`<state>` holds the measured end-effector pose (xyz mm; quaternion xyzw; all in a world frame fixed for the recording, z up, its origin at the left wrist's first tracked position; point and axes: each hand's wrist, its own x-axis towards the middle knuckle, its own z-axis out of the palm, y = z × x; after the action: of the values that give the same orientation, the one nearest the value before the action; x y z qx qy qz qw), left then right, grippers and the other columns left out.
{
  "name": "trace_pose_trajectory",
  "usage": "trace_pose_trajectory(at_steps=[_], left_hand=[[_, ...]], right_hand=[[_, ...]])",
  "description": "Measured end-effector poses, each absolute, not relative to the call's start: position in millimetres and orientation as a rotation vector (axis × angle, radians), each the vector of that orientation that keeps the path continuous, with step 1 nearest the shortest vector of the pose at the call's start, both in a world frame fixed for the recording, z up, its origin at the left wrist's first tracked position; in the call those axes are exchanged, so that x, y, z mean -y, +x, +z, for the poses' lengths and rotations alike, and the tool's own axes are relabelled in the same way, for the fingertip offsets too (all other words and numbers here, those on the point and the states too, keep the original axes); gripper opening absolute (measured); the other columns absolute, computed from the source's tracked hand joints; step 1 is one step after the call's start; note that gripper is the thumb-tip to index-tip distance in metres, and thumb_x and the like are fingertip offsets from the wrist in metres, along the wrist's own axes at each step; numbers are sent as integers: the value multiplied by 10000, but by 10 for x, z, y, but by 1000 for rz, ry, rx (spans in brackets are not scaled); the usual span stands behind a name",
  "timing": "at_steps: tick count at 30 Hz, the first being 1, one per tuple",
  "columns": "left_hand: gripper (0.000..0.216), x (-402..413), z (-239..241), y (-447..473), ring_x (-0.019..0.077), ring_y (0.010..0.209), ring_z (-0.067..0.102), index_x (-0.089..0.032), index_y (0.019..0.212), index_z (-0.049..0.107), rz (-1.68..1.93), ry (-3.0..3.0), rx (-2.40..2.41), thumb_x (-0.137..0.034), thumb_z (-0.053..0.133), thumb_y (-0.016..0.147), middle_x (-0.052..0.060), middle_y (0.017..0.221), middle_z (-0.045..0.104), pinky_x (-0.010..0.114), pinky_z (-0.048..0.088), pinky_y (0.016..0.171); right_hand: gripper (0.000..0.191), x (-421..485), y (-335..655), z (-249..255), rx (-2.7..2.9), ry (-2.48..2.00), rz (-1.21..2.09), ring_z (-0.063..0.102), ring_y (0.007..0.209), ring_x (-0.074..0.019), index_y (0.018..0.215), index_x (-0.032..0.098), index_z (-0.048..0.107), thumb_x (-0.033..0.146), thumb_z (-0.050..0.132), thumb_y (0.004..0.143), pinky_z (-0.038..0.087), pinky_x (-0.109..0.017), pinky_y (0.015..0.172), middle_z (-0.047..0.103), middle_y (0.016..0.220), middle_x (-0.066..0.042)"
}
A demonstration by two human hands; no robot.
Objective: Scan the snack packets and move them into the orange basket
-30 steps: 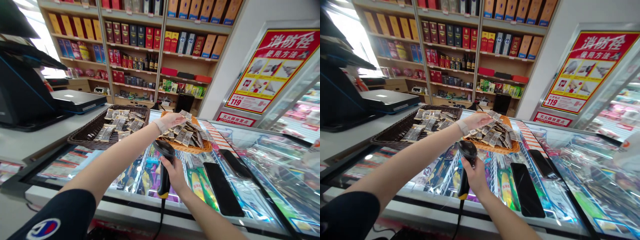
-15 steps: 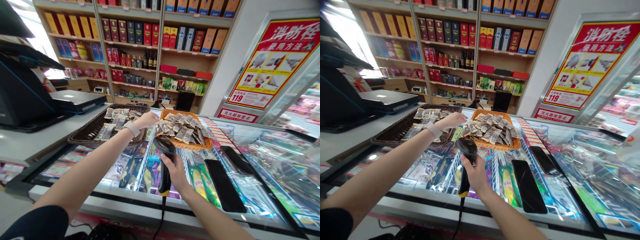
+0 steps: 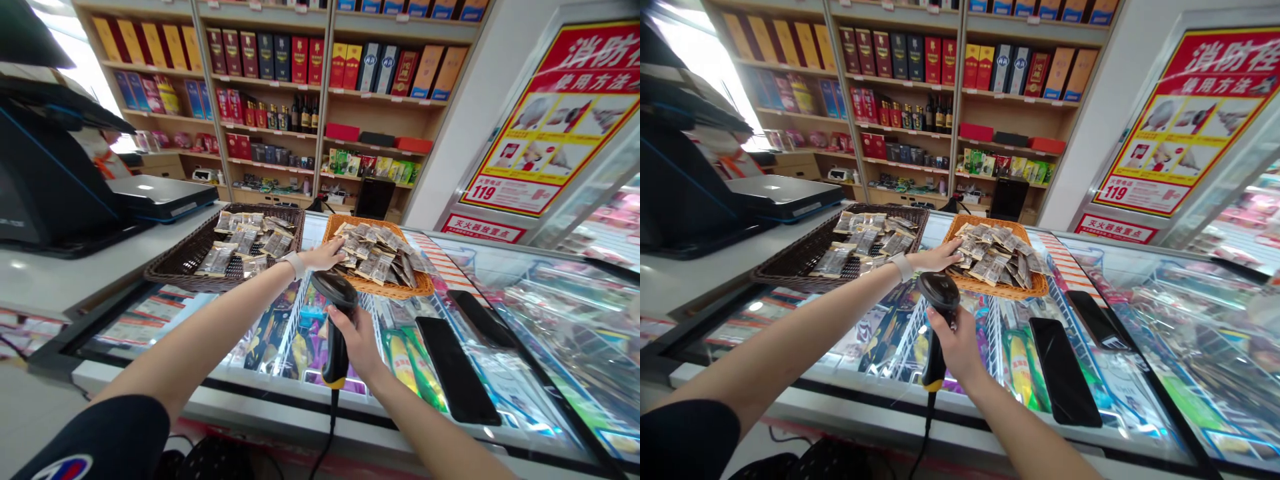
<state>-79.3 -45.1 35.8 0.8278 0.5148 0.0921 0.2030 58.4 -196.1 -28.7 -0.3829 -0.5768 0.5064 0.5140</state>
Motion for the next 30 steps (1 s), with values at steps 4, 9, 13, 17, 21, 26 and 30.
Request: trace_pose_trajectory(at_steps=[4, 9, 13, 17, 21, 26, 30], left_hand=[[793, 464, 308, -812, 302, 1579, 54, -208, 1641, 10, 251, 2289, -1427, -579, 270, 990, 102, 1710, 18, 599, 70, 1234], [838, 488, 317, -849, 232, 1579, -30, -68, 1625, 5, 326, 2323, -1347, -512, 323, 989, 153, 1706, -10, 378, 82, 1267], [719, 501, 464, -944, 256, 1560, 190, -63, 1600, 185, 414, 2354, -1523, -435, 330, 1002, 189, 1672, 219, 355, 205, 1245], [493, 513, 695, -1272, 289, 1295, 592, -78, 1387, 534, 539, 2352, -1910, -317, 339, 1002, 203, 1384, 622, 375, 430, 1093], [450, 501, 715, -1702, 324, 1185, 662, -49, 1288, 603, 248, 2069, -2343, -318, 476, 950, 233, 1250, 691, 342, 495, 965], [578, 405, 443, -1973, 310, 1217, 647, -28, 1309, 587, 88, 1918, -2366, -442, 573, 906, 247, 1312, 657, 283, 488, 941], [457, 301, 331, -2000, 312, 1149, 675, -82, 1151, 675, 229, 1914, -2396, -446, 535, 914, 218, 1212, 711, 297, 501, 907]], right_hand=[[454, 1966, 585, -275, 1392, -926, 1222, 505, 515, -151, 735, 174, 622, 616, 649, 835, 426, -280, 516, 549, 542, 15], [422, 1962, 599, -302, 1398, -907, 1180, 489, 524, -148, 742, 174, 631, 584, 665, 839, 405, -272, 508, 532, 550, 20], [400, 1968, 603, -313, 1392, -897, 1184, 473, 523, -143, 723, 179, 620, 555, 665, 851, 399, -272, 511, 530, 558, 18], [393, 1972, 603, -316, 1380, -893, 1189, 467, 527, -145, 741, 180, 627, 554, 665, 853, 402, -276, 519, 522, 556, 22], [405, 1977, 607, -311, 1393, -889, 1190, 473, 536, -149, 716, 186, 611, 562, 656, 860, 405, -281, 528, 528, 560, 16], [400, 1991, 612, -287, 1417, -913, 1212, 468, 526, -147, 726, 183, 603, 556, 645, 864, 369, -279, 507, 546, 567, 9], [391, 2000, 623, -253, 1405, -926, 1217, 459, 519, -141, 721, 188, 578, 550, 652, 851, 363, -276, 501, 537, 567, 13]])
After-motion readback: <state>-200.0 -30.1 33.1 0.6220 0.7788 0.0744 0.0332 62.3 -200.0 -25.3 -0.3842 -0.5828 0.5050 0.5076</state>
